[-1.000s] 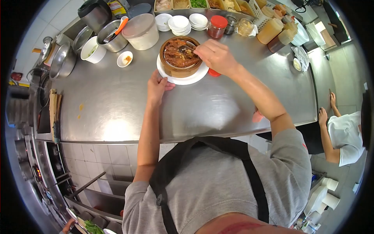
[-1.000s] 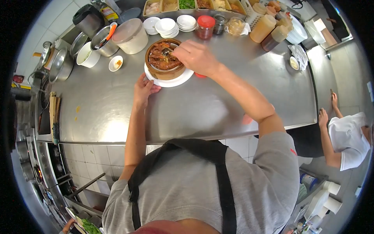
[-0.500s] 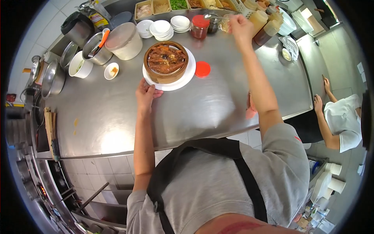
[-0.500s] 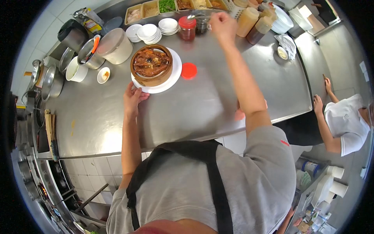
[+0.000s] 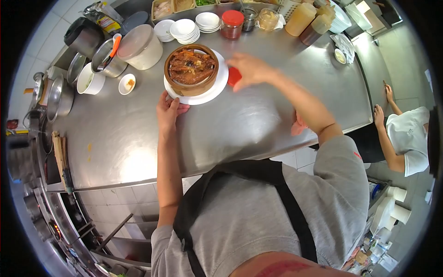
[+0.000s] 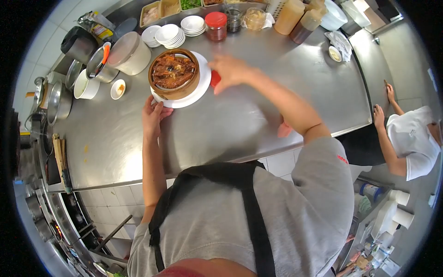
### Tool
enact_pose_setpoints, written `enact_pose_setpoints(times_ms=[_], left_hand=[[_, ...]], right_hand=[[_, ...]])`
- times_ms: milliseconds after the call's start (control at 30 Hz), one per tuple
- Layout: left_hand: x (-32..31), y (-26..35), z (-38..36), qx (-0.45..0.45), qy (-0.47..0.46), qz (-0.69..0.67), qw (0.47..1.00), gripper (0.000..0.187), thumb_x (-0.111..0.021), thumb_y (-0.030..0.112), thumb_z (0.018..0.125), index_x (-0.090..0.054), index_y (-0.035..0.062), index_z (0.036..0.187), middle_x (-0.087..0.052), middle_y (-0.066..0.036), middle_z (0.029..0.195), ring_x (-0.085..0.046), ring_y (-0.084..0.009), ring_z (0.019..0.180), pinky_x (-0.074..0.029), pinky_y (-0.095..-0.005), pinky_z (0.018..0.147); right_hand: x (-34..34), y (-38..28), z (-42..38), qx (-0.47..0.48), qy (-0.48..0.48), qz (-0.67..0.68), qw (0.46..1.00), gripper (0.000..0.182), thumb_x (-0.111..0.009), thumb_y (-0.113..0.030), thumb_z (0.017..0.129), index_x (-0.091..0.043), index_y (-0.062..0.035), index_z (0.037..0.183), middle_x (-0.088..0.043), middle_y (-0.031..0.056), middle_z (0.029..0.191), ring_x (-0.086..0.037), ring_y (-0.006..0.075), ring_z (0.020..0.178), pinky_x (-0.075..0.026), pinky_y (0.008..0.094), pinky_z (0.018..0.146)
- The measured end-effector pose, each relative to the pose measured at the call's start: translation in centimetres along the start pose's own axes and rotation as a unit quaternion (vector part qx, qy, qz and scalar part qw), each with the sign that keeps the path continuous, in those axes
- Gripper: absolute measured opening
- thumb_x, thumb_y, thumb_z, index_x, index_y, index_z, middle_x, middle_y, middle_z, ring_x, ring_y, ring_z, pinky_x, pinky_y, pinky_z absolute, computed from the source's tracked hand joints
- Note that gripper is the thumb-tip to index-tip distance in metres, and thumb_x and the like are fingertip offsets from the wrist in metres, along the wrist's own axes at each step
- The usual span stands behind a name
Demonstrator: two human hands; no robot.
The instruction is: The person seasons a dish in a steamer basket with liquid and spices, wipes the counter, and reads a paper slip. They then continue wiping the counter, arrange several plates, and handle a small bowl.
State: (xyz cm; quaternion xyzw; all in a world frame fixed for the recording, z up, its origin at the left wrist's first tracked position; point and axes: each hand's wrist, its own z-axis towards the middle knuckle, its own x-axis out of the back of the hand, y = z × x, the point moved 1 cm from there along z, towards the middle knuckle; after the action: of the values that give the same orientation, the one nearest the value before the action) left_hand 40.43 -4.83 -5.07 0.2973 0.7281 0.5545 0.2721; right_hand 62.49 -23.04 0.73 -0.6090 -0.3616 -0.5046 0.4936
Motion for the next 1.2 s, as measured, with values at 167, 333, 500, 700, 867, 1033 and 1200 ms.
enact_pose_setpoints(times_ms=[167,333,500,700,867,1033,1200], left_hand=[[0.0,0.2,-0.2,-0.015,-0.009,-0.010,1.000,0.045,-0.045,0.002,0.087,-0.030,-0.0088,0.127,-0.059,-0.015,0.085,-0.062,-0.0175,0.065,-0.053,-0.0250,0.058],[0.0,0.2,-0.2,-0.008,-0.006,-0.025,1.000,0.047,-0.046,-0.001,0.087,-0.027,-0.0106,0.128,-0.059,-0.016,0.084,-0.063,-0.0197,0.063,-0.054,-0.0262,0.057],[-0.3,0.9,-0.4,-0.006,-0.005,0.001,1.000,0.044,-0.045,-0.001,0.087,-0.029,-0.0100,0.127,-0.059,-0.016,0.085,-0.063,-0.0184,0.064,-0.053,-0.0252,0.057],[0.0,0.4,-0.1,0.000,0.004,-0.012,1.000,0.042,-0.045,0.002,0.088,-0.030,-0.0085,0.126,-0.059,-0.015,0.085,-0.062,-0.0182,0.062,-0.053,-0.0249,0.055],[0.7,0.3,1.8,0.023,0.005,0.032,0.999,0.042,-0.047,0.008,0.089,-0.032,-0.0017,0.127,-0.060,-0.013,0.077,-0.061,-0.0170,0.054,-0.051,-0.0242,0.046],[1.7,1.6,5.5,0.021,-0.038,0.252,0.967,0.042,-0.046,0.008,0.088,-0.039,0.0075,0.129,-0.058,-0.005,0.061,-0.056,-0.0108,0.046,-0.045,-0.0213,0.040],[2.4,2.4,8.5,-0.007,-0.093,0.317,0.944,0.044,-0.045,0.004,0.085,-0.045,0.0121,0.129,-0.055,-0.002,0.058,-0.051,-0.0086,0.043,-0.043,-0.0218,0.038]], right_hand=[[-1.6,-0.2,0.0,-0.056,-0.006,0.066,0.996,0.063,-0.070,-0.021,0.063,-0.047,-0.0023,0.119,-0.048,0.0153,0.120,-0.045,0.0342,0.111,-0.040,0.0410,0.093],[2.8,3.8,0.8,-0.145,0.138,0.068,0.977,0.058,-0.069,-0.022,0.065,-0.049,-0.0062,0.117,-0.055,0.0166,0.108,-0.054,0.0309,0.100,-0.044,0.0398,0.085],[5.6,11.3,5.9,-0.138,0.421,-0.073,0.894,0.037,-0.068,-0.027,0.070,-0.058,-0.0038,0.097,-0.062,0.0145,0.089,-0.059,0.0301,0.085,-0.046,0.0394,0.077],[5.1,14.8,9.2,-0.144,0.278,0.000,0.950,0.042,-0.068,-0.028,0.071,-0.058,-0.0047,0.105,-0.061,0.0190,0.099,-0.057,0.0352,0.093,-0.045,0.0421,0.081],[8.1,10.5,3.4,-0.023,0.307,0.036,0.951,0.034,-0.064,-0.021,0.074,-0.059,-0.0034,0.103,-0.061,0.0148,0.103,-0.059,0.0310,0.091,-0.046,0.0393,0.078],[9.3,8.9,-8.6,-0.140,0.072,0.090,0.983,0.014,-0.059,-0.008,0.071,-0.064,-0.0043,0.083,-0.063,0.0130,0.088,-0.060,0.0301,0.080,-0.047,0.0373,0.071],[3.9,6.8,-20.1,-0.301,-0.066,0.059,0.949,0.013,-0.060,-0.013,0.065,-0.056,-0.0014,0.066,-0.053,0.0118,0.057,-0.050,0.0254,0.055,-0.043,0.0365,0.058]])
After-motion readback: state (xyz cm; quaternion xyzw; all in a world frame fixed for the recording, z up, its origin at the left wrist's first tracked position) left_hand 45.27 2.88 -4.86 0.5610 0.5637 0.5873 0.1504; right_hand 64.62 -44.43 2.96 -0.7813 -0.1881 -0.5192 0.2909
